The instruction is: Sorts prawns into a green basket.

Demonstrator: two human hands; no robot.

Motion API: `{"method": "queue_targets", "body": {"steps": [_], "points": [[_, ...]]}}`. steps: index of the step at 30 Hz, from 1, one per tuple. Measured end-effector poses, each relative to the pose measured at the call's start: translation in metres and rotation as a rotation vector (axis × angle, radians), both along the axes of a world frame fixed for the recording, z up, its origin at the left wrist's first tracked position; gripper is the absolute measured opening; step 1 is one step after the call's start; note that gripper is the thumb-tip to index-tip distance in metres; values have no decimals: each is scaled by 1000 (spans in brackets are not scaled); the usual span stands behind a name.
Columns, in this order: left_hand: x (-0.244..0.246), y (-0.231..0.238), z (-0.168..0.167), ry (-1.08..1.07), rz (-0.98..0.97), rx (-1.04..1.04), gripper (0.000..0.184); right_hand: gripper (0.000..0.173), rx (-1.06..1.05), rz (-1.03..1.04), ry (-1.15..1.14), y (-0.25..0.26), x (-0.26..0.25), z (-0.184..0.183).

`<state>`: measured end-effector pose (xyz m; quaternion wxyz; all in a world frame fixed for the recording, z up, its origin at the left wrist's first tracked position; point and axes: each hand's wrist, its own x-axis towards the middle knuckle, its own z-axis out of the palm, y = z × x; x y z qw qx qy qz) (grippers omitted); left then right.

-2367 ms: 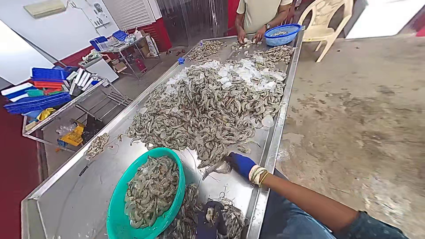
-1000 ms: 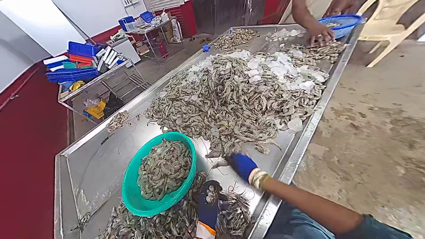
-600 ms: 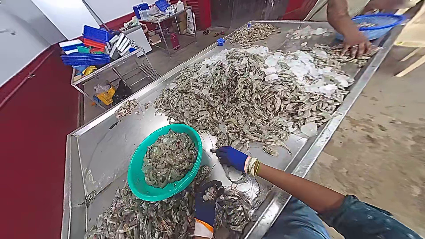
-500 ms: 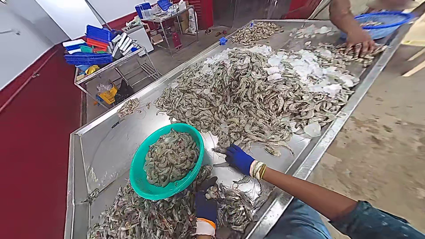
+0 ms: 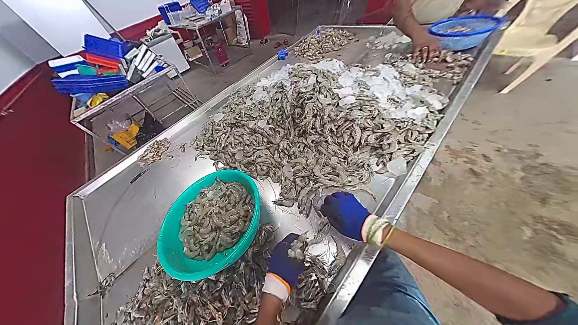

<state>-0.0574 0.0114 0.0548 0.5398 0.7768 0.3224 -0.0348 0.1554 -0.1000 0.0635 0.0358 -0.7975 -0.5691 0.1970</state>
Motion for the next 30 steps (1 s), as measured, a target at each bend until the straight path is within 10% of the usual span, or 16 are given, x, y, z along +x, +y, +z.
{"method": "queue_targets", "body": {"steps": [4, 9, 15, 22, 30], "points": [[-18, 2, -22, -238, 121, -87, 31, 25, 3, 316, 82, -18, -6, -44], [-13, -4, -34, -475, 207, -188, 26, 31, -104, -145, 169, 8, 15, -46], [-18, -1, -25, -413, 211, -94, 19, 28, -242, 263, 281, -27, -25, -50], [-25, -12, -6, -413, 229, -114, 22, 33, -145, -486, 434, -21, 31, -35], [-6, -16, -20, -303, 150, -124, 31, 26, 145, 200, -12, -35, 29, -73]]}}
